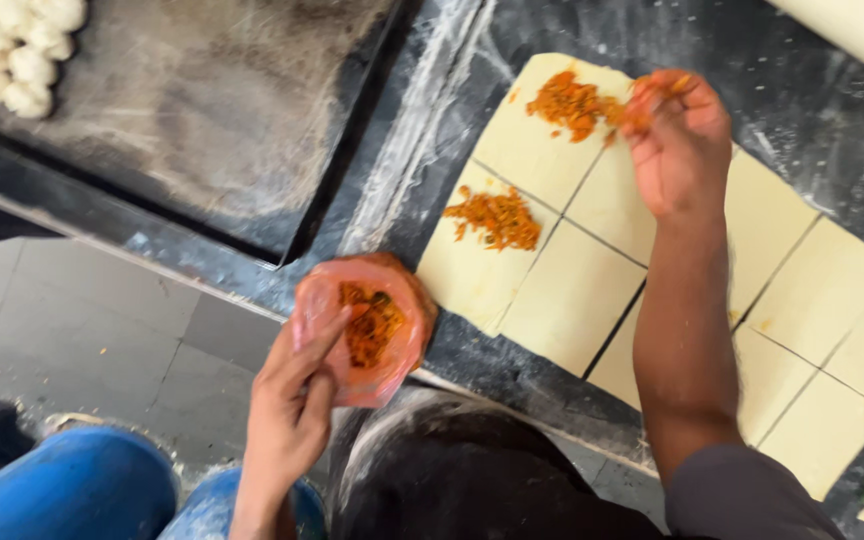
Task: The person places portions of an orange filling from a plastic bag onto several squares of dough arranged on a floured work surface.
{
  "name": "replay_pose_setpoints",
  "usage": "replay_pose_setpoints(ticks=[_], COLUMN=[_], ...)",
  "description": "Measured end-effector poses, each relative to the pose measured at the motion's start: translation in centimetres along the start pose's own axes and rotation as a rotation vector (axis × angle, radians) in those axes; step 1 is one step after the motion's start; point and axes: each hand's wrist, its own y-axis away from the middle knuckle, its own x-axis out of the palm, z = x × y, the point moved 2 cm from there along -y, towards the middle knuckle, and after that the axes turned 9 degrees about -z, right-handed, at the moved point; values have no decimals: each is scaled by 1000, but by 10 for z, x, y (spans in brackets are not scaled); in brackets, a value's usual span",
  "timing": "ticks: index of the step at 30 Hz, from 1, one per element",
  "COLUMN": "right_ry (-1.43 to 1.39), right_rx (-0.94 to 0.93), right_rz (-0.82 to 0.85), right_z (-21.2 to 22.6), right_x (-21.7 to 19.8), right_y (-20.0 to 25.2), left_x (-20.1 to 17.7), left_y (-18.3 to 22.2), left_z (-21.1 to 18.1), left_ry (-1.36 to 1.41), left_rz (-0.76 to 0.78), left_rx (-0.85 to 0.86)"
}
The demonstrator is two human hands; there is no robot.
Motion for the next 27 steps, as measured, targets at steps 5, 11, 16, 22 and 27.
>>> replay_pose_setpoints(ticks=[5,11,16,22,27], right_ry=[361,1004,1765,1582,1564], right_rx=[-58,-549,-352,-805,-474], right_rz=[530,818,737,688,570], right_z=[-31,-116,-135,-123,-141], right_x=[93,194,177,195,207], right_y=[116,205,211,241,239], left_x=[-11,-29,-35,-33,-40], left_y=[-2,-1,9,27,28], left_z=[5,2,13,24,29], left_ry=[87,284,220,244,306], left_rz=[69,86,189,273,290], left_rx=[-287,-80,49,3,87])
